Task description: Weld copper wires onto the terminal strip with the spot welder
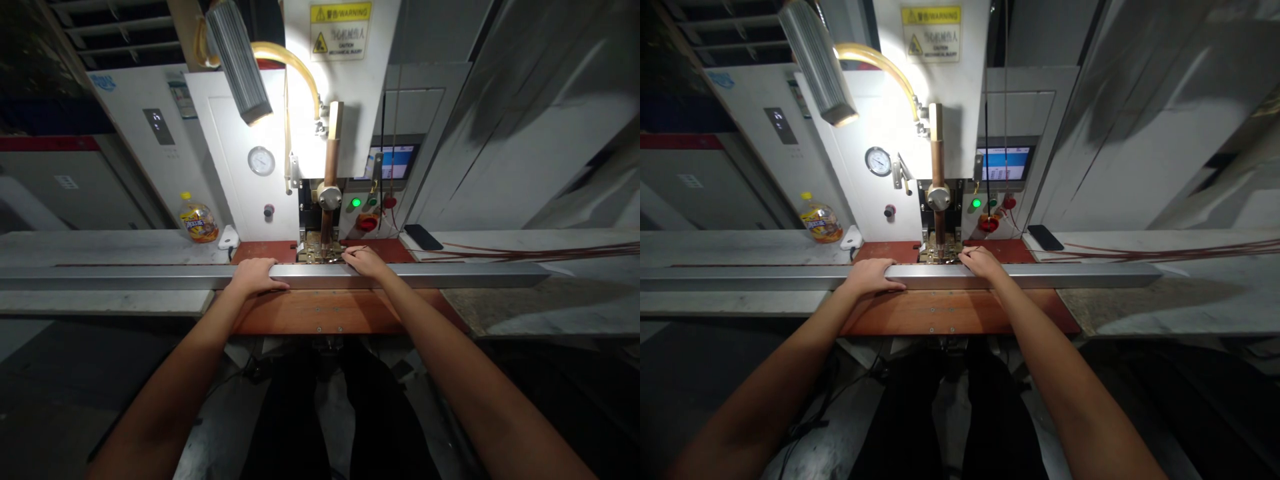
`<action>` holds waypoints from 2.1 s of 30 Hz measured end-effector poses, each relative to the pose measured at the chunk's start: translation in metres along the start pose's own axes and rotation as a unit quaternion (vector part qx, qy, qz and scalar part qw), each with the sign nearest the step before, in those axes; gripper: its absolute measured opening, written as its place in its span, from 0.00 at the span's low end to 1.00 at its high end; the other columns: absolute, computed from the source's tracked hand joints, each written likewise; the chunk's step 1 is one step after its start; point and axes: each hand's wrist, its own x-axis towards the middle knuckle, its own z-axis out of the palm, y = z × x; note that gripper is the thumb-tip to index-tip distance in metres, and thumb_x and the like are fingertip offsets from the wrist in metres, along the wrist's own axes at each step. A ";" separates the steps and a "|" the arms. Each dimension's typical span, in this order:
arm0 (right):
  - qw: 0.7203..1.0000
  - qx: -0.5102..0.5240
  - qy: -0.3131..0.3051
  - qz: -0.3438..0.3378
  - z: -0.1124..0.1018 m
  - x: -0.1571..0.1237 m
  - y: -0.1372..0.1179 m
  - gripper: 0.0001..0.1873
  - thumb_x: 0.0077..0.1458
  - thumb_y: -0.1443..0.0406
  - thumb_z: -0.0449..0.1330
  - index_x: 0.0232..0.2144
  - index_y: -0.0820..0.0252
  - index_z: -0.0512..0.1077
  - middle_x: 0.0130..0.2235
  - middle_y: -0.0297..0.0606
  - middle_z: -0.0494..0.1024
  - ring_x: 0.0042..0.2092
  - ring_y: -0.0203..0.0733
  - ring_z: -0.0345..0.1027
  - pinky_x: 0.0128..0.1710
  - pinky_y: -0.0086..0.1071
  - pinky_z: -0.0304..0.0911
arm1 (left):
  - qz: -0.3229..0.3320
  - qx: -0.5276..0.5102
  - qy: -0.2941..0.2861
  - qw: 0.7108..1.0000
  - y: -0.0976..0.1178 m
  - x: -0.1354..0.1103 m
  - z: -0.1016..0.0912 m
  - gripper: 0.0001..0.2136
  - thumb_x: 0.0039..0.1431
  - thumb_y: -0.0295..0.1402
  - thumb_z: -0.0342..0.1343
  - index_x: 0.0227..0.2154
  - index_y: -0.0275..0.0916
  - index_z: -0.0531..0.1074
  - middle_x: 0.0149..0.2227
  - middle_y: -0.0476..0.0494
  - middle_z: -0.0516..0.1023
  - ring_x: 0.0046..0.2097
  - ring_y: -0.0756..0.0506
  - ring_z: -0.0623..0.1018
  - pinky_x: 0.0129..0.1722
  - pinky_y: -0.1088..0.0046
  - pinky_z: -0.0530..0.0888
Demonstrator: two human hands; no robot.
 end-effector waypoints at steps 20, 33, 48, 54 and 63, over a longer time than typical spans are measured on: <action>1.000 -0.013 -0.003 0.010 0.001 0.000 0.000 0.20 0.62 0.59 0.50 0.29 0.58 0.79 0.38 0.41 0.84 0.41 0.43 0.75 0.45 0.29 0.61 | -0.016 0.001 0.008 1.000 0.006 -0.004 -0.005 0.44 0.41 0.75 0.50 0.51 0.47 0.75 0.52 0.40 0.81 0.53 0.31 0.78 0.46 0.61 0.71; 1.000 0.002 -0.002 0.003 0.000 -0.001 -0.002 0.19 0.62 0.59 0.50 0.27 0.57 0.77 0.36 0.40 0.83 0.39 0.42 0.73 0.44 0.29 0.61 | -0.019 -0.003 0.008 1.000 0.005 -0.004 -0.003 0.43 0.42 0.73 0.52 0.53 0.48 0.75 0.53 0.39 0.81 0.53 0.30 0.77 0.48 0.59 0.71; 1.000 -0.014 -0.004 0.011 -0.001 -0.001 -0.003 0.19 0.62 0.59 0.51 0.29 0.57 0.79 0.38 0.41 0.84 0.39 0.42 0.73 0.43 0.29 0.61 | -0.017 -0.013 0.007 1.000 0.004 -0.003 -0.003 0.42 0.42 0.73 0.52 0.52 0.48 0.75 0.52 0.40 0.81 0.52 0.31 0.78 0.48 0.59 0.72; 1.000 -0.008 0.001 0.017 -0.001 -0.003 -0.004 0.19 0.62 0.59 0.51 0.29 0.57 0.79 0.38 0.40 0.84 0.39 0.42 0.73 0.42 0.29 0.61 | -0.017 -0.015 0.007 1.000 0.004 -0.003 -0.003 0.43 0.42 0.73 0.52 0.52 0.47 0.75 0.52 0.39 0.81 0.53 0.30 0.77 0.48 0.57 0.71; 1.000 -0.010 0.000 0.016 0.000 -0.003 -0.003 0.19 0.62 0.59 0.50 0.29 0.57 0.79 0.38 0.41 0.84 0.41 0.43 0.74 0.44 0.29 0.61 | -0.022 -0.005 0.008 1.000 0.008 -0.007 -0.007 0.42 0.42 0.73 0.52 0.52 0.49 0.76 0.53 0.39 0.80 0.53 0.31 0.77 0.48 0.59 0.71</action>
